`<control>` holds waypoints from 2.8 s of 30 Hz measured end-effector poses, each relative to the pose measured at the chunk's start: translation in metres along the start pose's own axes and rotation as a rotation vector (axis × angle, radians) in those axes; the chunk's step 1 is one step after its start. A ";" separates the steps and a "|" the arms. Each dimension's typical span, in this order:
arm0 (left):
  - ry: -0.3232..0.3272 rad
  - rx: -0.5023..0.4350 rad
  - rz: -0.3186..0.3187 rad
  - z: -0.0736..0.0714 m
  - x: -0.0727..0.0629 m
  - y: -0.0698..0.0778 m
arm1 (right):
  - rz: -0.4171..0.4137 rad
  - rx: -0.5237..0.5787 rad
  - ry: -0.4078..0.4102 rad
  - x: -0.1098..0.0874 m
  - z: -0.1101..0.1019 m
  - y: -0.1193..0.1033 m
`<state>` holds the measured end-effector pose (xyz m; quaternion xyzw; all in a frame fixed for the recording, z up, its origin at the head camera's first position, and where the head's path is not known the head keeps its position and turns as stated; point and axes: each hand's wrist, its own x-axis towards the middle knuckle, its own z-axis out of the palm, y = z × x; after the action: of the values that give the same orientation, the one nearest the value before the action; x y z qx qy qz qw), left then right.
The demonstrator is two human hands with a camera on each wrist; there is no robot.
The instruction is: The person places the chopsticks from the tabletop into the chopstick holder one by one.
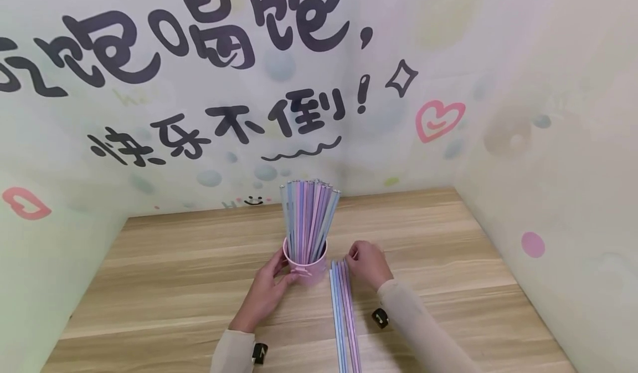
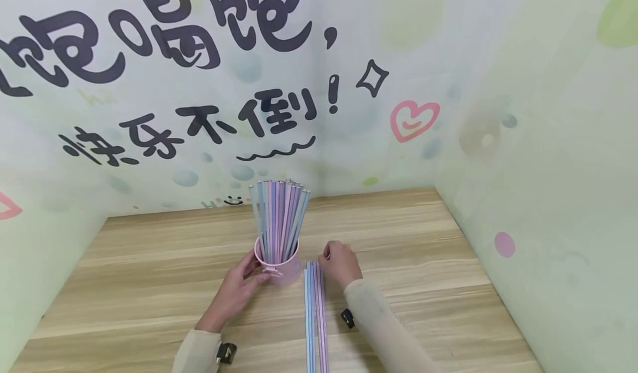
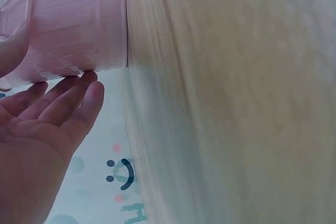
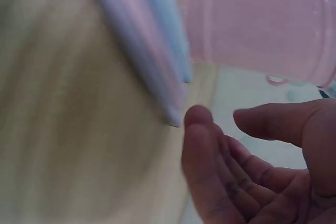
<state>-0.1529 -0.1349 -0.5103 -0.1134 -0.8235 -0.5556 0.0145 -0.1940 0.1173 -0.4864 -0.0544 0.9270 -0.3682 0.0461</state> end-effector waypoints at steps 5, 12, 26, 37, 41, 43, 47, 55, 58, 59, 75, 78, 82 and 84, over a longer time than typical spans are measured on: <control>-0.005 0.007 0.002 -0.001 -0.001 0.000 | -0.018 -0.096 -0.074 -0.008 0.013 0.010; 0.010 0.008 0.014 -0.001 0.000 -0.002 | -0.070 -0.131 -0.059 -0.012 0.015 0.011; 0.004 -0.018 0.034 0.001 0.001 -0.004 | -0.049 -0.126 -0.080 -0.019 0.009 0.012; 0.007 -0.013 0.034 0.000 0.001 -0.003 | -0.030 -0.137 -0.034 -0.021 0.015 0.010; -0.008 -0.012 0.008 0.000 0.000 -0.002 | 0.011 -0.061 -0.042 -0.019 0.012 0.014; -0.009 -0.008 -0.005 0.000 0.000 -0.002 | 0.033 -0.008 -0.042 -0.018 0.007 0.015; 0.000 -0.005 -0.001 0.000 -0.001 -0.002 | 0.045 0.092 -0.021 -0.012 -0.007 0.009; -0.002 -0.008 -0.009 0.000 -0.001 -0.003 | 0.001 0.363 0.083 0.002 -0.045 -0.021; -0.001 -0.008 -0.013 -0.001 -0.001 -0.002 | -0.034 0.444 0.133 0.007 -0.060 -0.037; -0.002 -0.008 -0.014 -0.001 -0.001 -0.003 | -0.047 0.469 0.154 0.008 -0.066 -0.043; 0.000 -0.015 0.038 0.000 0.000 -0.006 | -0.257 0.564 0.415 0.026 -0.087 -0.096; 0.001 -0.010 0.054 0.000 0.000 -0.005 | -0.257 0.528 0.420 0.027 -0.082 -0.098; -0.001 -0.009 0.051 0.001 0.000 -0.004 | -0.251 0.478 0.400 0.028 -0.071 -0.096; -0.005 -0.011 0.036 0.001 0.000 -0.003 | -0.246 0.457 0.389 0.029 -0.064 -0.093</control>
<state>-0.1539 -0.1354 -0.5135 -0.1295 -0.8183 -0.5596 0.0217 -0.2241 0.0896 -0.3771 -0.0828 0.7983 -0.5731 -0.1658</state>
